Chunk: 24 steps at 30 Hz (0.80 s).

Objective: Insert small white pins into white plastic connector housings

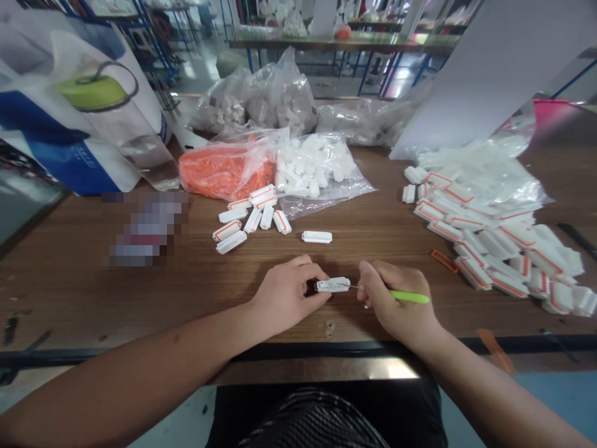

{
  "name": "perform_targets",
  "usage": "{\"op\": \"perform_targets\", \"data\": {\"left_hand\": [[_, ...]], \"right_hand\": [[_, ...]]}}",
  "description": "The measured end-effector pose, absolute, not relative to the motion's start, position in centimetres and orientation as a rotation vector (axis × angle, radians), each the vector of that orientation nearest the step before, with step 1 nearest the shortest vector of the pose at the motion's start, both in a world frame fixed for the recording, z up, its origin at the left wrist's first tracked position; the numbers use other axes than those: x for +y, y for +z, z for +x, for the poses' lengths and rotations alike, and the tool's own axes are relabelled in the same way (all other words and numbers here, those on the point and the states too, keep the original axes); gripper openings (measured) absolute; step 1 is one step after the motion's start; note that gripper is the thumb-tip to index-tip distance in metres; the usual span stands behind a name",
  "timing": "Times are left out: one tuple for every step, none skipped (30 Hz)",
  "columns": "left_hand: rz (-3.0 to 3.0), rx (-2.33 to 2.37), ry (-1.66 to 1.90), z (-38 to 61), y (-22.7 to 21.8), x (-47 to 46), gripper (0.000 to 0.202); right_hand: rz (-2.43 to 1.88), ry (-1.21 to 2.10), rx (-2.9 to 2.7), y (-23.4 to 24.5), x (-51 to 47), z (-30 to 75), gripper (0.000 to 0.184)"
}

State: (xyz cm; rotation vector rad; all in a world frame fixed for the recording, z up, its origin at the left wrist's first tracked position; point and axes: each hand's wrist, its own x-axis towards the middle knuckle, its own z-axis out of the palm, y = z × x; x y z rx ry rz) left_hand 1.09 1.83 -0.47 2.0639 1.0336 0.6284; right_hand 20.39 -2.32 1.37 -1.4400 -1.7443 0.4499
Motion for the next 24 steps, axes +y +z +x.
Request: {"op": "perform_targets", "data": {"left_hand": [[2.061, 1.035, 0.629, 1.09, -0.46, 1.83, 0.01], [2.058, 1.036, 0.627, 1.09, -0.45, 1.83, 0.01], [2.056, 1.037, 0.626, 1.09, -0.43, 1.83, 0.01], [2.056, 1.038, 0.623, 1.09, -0.41, 1.82, 0.01], [2.056, 1.038, 0.619, 1.09, -0.38, 1.82, 0.01], [2.057, 1.036, 0.617, 1.09, -0.36, 1.82, 0.01], [2.057, 1.036, 0.619, 1.09, -0.35, 1.82, 0.01], [2.055, 1.035, 0.621, 1.09, -0.35, 1.82, 0.01], [2.052, 1.034, 0.626, 1.09, -0.36, 1.83, 0.01], [2.049, 1.032, 0.629, 1.1, -0.38, 1.83, 0.01], [2.047, 1.032, 0.633, 1.1, -0.4, 1.83, 0.01], [2.047, 1.034, 0.634, 1.1, -0.42, 1.84, 0.01], [2.046, 1.035, 0.632, 1.11, -0.43, 1.84, 0.009], [2.047, 1.038, 0.63, 1.11, -0.44, 1.85, 0.009], [2.049, 1.041, 0.626, 1.12, -0.45, 1.85, 0.009], [2.052, 1.043, 0.622, 1.12, -0.46, 1.85, 0.009], [2.054, 1.043, 0.621, 1.13, -0.47, 1.85, 0.009], [2.055, 1.042, 0.621, 1.13, -0.48, 1.85, 0.01], [2.056, 1.041, 0.625, 1.13, -0.51, 1.84, 0.01], [2.057, 1.04, 0.632, 1.12, -0.54, 1.84, 0.01], [2.058, 1.039, 0.637, 1.11, -0.57, 1.83, 0.01], [2.06, 1.039, 0.64, 1.1, -0.61, 1.83, 0.01], [2.062, 1.039, 0.639, 1.09, -0.63, 1.84, 0.01], [2.064, 1.037, 0.638, 1.08, -0.65, 1.84, 0.01]], "right_hand": [[-1.433, 0.456, -1.748, 1.39, -2.31, 20.38, 0.045], [-1.429, 0.464, -1.744, 1.37, -2.32, 20.38, 0.045], [-1.427, 0.47, -1.729, 1.31, -2.35, 20.4, 0.045], [-1.429, 0.474, -1.705, 1.22, -2.4, 20.43, 0.045], [-1.434, 0.476, -1.677, 1.13, -2.47, 20.46, 0.045], [-1.44, 0.477, -1.654, 1.04, -2.53, 20.48, 0.045], [-1.445, 0.478, -1.64, 0.97, -2.58, 20.5, 0.045], [-1.449, 0.482, -1.638, 0.94, -2.61, 20.5, 0.045], [-1.448, 0.484, -1.649, 0.93, -2.62, 20.5, 0.045], [-1.447, 0.483, -1.666, 0.95, -2.61, 20.49, 0.045], [-1.445, 0.481, -1.684, 0.98, -2.58, 20.47, 0.045], [-1.444, 0.481, -1.695, 1.02, -2.55, 20.45, 0.045], [-1.444, 0.48, -1.699, 1.06, -2.53, 20.44, 0.045], [-1.442, 0.478, -1.697, 1.09, -2.52, 20.42, 0.045], [-1.437, 0.476, -1.689, 1.1, -2.53, 20.42, 0.045], [-1.431, 0.473, -1.677, 1.09, -2.56, 20.41, 0.045], [-1.427, 0.468, -1.664, 1.06, -2.6, 20.4, 0.045], [-1.423, 0.464, -1.654, 1.02, -2.65, 20.39, 0.045], [-1.418, 0.463, -1.653, 0.97, -2.69, 20.38, 0.046], [-1.416, 0.464, -1.658, 0.92, -2.73, 20.35, 0.046], [-1.417, 0.466, -1.67, 0.87, -2.74, 20.32, 0.046], [-1.419, 0.468, -1.684, 0.82, -2.74, 20.28, 0.045], [-1.423, 0.472, -1.697, 0.79, -2.72, 20.25, 0.045], [-1.427, 0.476, -1.705, 0.77, -2.68, 20.23, 0.045]]}}
